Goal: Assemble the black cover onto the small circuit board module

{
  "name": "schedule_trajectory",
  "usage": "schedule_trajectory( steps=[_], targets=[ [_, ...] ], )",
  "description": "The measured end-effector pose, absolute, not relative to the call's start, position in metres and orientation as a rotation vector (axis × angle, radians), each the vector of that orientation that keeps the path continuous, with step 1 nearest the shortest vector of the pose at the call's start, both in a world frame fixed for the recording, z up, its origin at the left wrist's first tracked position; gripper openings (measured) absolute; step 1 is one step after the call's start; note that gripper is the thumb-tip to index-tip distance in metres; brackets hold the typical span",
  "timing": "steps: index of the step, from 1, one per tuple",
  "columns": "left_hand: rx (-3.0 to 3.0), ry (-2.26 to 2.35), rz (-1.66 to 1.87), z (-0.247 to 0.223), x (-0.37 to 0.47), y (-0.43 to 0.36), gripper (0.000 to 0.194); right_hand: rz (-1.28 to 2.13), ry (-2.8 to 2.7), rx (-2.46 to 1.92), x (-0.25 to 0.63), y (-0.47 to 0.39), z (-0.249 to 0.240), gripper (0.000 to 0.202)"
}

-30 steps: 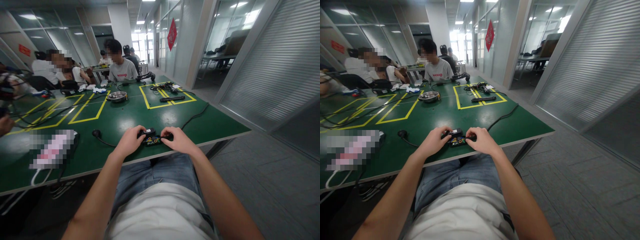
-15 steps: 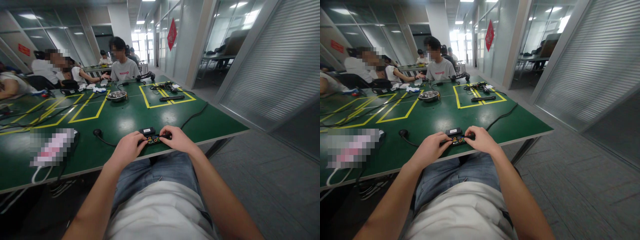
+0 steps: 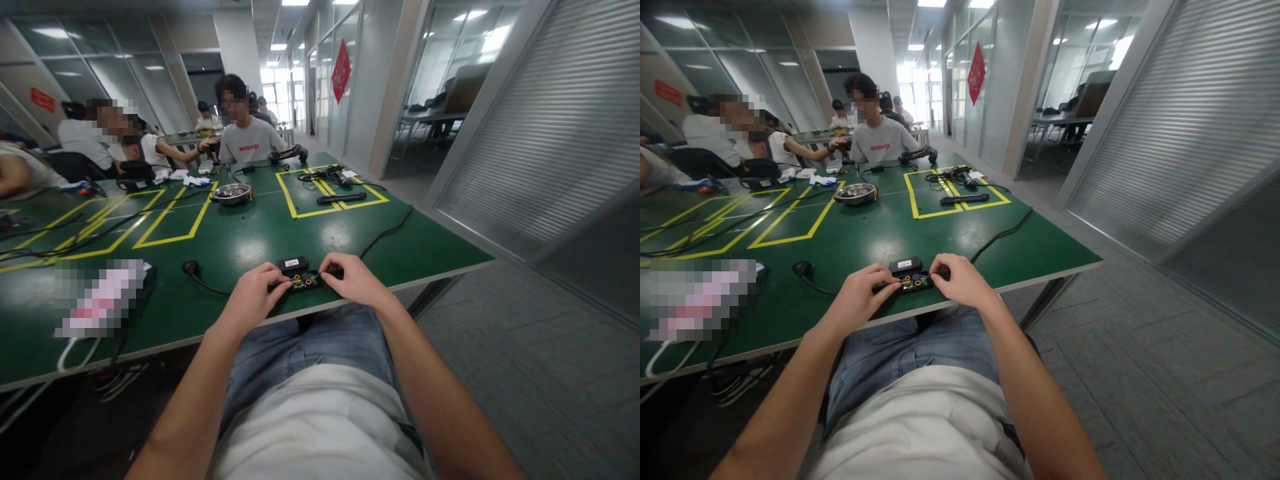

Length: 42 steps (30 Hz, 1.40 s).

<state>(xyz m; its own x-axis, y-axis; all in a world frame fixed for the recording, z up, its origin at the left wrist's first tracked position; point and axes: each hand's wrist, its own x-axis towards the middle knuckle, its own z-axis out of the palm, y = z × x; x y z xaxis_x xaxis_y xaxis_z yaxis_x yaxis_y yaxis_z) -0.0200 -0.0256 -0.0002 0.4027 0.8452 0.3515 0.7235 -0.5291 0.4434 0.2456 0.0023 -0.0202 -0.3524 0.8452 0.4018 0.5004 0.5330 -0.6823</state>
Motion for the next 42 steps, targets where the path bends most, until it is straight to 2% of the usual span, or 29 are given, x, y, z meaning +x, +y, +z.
schedule_trajectory(
  steps=[5, 11, 16, 30, 36, 42],
  targets=[
    [2.523, 1.394, 0.731, 0.004, -0.023, -0.025, 0.025, 0.457, -2.078, -1.166, 0.247, 0.004, -0.019, 0.006],
    [2.48, 1.467, 0.824, 0.005, -0.014, -0.006, 0.023, 0.483, -2.079, -1.142, 0.247, 0.003, -0.02, 0.008],
    [2.377, 1.483, 0.764, 0.001, -0.011, 0.004, 0.026, 0.505, -2.064, -1.123, 0.247, 0.003, -0.02, 0.014],
    [2.31, 1.667, 0.912, -0.005, -0.017, 0.003, 0.024, 0.617, -1.986, -1.068, 0.245, 0.004, -0.021, 0.01],
    [2.473, 1.292, 1.186, -0.002, -0.015, -0.013, 0.03, 0.623, -1.974, -1.039, 0.245, 0.005, -0.023, 0.008],
    [2.637, 1.111, 0.944, -0.003, -0.011, -0.021, 0.03, 0.618, -1.967, -1.045, 0.244, 0.006, -0.025, 0.008]
  ],
)
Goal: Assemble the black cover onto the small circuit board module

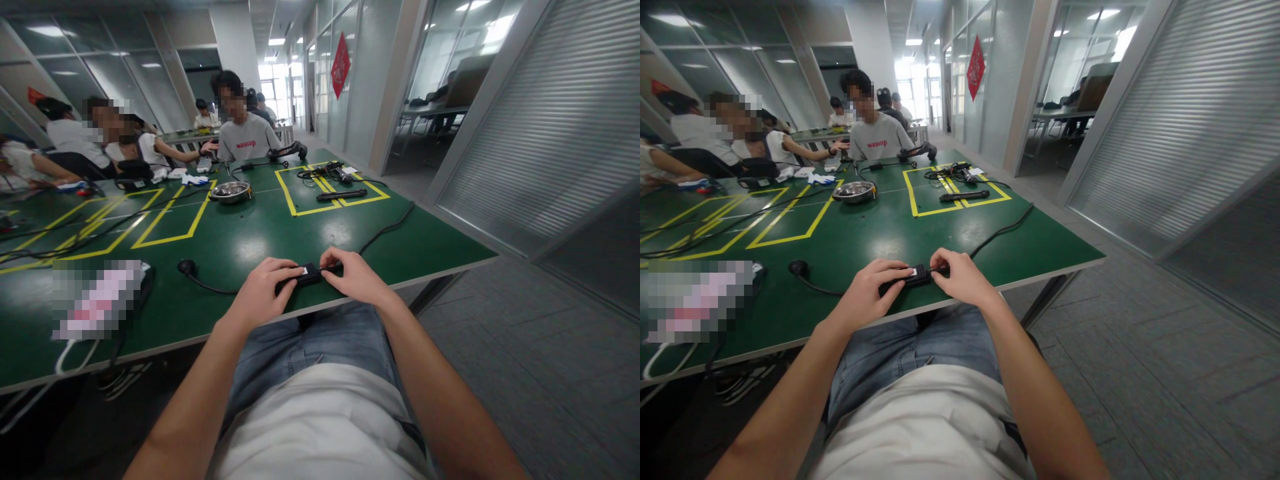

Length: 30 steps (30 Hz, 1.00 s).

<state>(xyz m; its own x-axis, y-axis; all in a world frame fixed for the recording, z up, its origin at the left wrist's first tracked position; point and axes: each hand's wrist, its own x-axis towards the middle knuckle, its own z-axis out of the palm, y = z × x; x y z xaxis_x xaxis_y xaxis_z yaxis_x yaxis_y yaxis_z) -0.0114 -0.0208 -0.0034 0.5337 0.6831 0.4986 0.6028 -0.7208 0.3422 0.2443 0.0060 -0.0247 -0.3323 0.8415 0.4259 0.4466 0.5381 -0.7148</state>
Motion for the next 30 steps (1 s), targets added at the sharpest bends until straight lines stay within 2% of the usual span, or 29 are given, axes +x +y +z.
schedule_trajectory(
  steps=[19, 25, 30],
  targets=[
    [2.598, 1.116, 0.875, -0.004, -0.009, -0.017, 0.029, 0.603, -1.986, -1.061, 0.247, 0.005, -0.024, 0.008],
    [2.402, 1.495, 1.164, -0.007, -0.013, -0.009, 0.022, 0.63, -1.972, -1.039, 0.247, 0.005, -0.024, 0.011],
    [2.313, 1.588, 0.981, -0.012, -0.015, 0.001, 0.015, 0.599, -2.005, -1.054, 0.246, 0.006, -0.025, 0.011]
  ],
)
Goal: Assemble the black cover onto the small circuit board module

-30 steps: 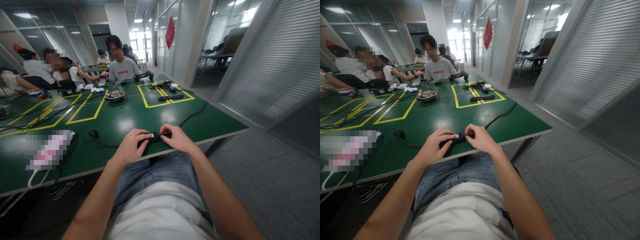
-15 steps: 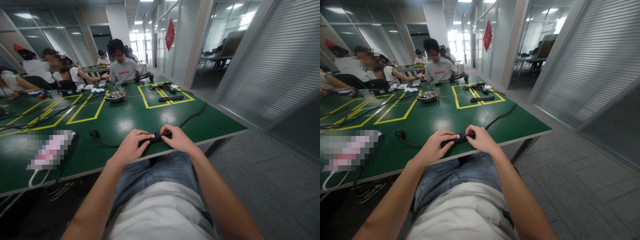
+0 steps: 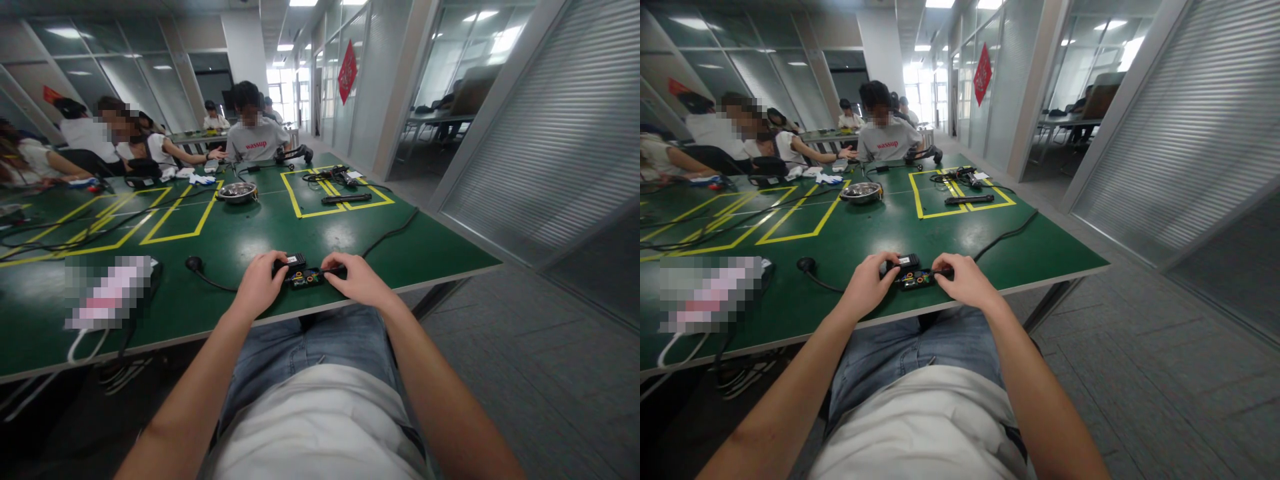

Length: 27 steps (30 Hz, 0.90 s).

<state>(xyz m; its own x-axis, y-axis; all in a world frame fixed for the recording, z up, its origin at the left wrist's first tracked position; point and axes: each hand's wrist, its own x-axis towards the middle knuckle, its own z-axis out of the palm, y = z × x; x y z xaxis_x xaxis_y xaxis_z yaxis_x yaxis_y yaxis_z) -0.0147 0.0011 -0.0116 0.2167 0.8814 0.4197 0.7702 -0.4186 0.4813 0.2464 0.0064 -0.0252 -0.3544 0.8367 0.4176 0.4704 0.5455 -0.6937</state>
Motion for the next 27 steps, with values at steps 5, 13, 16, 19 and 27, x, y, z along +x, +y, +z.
schedule_trajectory(
  steps=[5, 13, 16, 19, 27],
  targets=[
    [2.456, 1.499, 1.024, -0.005, -0.015, -0.008, 0.015, 0.564, -2.039, -1.066, 0.244, 0.006, -0.026, 0.009],
    [2.517, 1.524, 0.781, 0.001, -0.015, -0.026, 0.014, 0.562, -2.094, -1.087, 0.244, 0.004, -0.024, 0.004],
    [2.499, 1.503, 0.789, 0.001, -0.014, -0.025, 0.014, 0.588, -2.062, -1.077, 0.245, 0.004, -0.026, 0.002],
    [2.48, 1.449, 0.892, 0.001, -0.014, -0.024, 0.015, 0.591, -2.042, -1.065, 0.246, 0.004, -0.026, 0.003],
    [2.459, 1.483, 0.849, -0.002, -0.017, -0.02, 0.019, 0.586, -2.024, -1.027, 0.248, 0.005, -0.023, 0.011]
  ],
)
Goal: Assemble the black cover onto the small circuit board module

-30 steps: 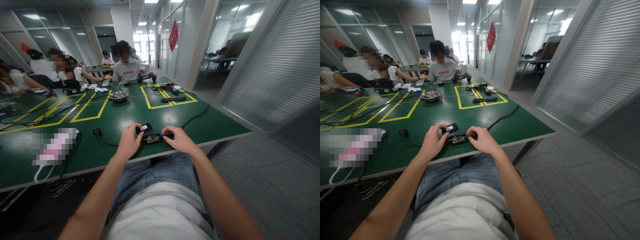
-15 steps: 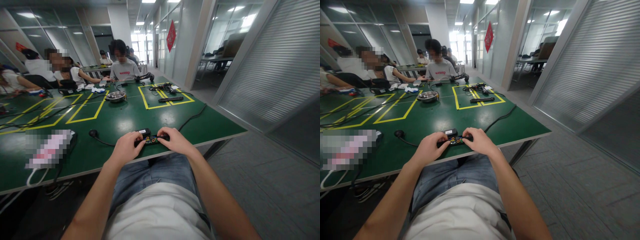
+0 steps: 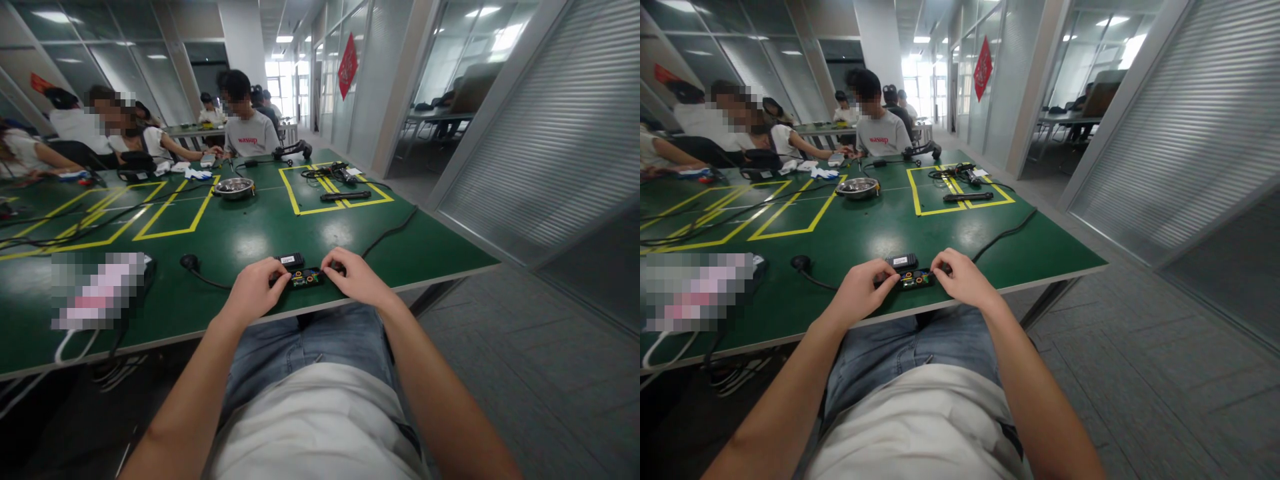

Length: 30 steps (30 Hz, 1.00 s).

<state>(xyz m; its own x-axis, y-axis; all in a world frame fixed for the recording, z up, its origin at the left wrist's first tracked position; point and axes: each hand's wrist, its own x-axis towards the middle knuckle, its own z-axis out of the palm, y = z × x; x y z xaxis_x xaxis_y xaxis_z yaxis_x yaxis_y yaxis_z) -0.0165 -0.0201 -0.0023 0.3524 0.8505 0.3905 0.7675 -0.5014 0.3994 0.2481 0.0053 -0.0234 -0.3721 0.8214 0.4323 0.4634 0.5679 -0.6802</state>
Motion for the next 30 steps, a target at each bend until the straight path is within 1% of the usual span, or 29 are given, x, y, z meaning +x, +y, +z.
schedule_trajectory(
  steps=[3, 7, 10, 11, 14, 17, 21, 26, 30],
  targets=[
    [2.502, 1.508, 0.843, -0.003, -0.016, -0.021, 0.019, 0.53, -2.04, -1.064, 0.247, 0.006, -0.025, 0.012],
    [2.554, 1.452, 0.931, -0.004, -0.015, -0.016, 0.013, 0.438, -2.07, -1.134, 0.248, 0.008, -0.026, 0.01],
    [2.478, 1.512, 0.955, -0.006, -0.016, -0.004, 0.03, 0.483, -2.068, -1.128, 0.248, 0.009, -0.026, 0.01],
    [2.453, 1.533, 0.925, -0.007, -0.017, 0.0, 0.032, 0.501, -2.063, -1.118, 0.247, 0.009, -0.025, 0.01],
    [2.387, 1.562, 0.79, -0.006, -0.019, 0.01, 0.029, 0.52, -2.05, -1.105, 0.246, 0.008, -0.025, 0.01],
    [2.361, 1.571, 0.818, -0.001, -0.019, 0.009, 0.026, 0.513, -2.052, -1.125, 0.246, 0.006, -0.025, 0.006],
    [2.387, 1.373, 0.965, 0.008, -0.014, -0.005, 0.03, 0.528, -2.055, -1.123, 0.247, 0.004, -0.024, 0.014],
    [2.467, 1.18, 0.82, 0.006, -0.01, -0.016, 0.028, 0.566, -2.049, -1.112, 0.248, 0.003, -0.022, 0.016],
    [2.497, 1.159, 0.833, 0.0, -0.009, -0.017, 0.029, 0.582, -2.042, -1.099, 0.248, 0.005, -0.022, 0.014]
  ],
)
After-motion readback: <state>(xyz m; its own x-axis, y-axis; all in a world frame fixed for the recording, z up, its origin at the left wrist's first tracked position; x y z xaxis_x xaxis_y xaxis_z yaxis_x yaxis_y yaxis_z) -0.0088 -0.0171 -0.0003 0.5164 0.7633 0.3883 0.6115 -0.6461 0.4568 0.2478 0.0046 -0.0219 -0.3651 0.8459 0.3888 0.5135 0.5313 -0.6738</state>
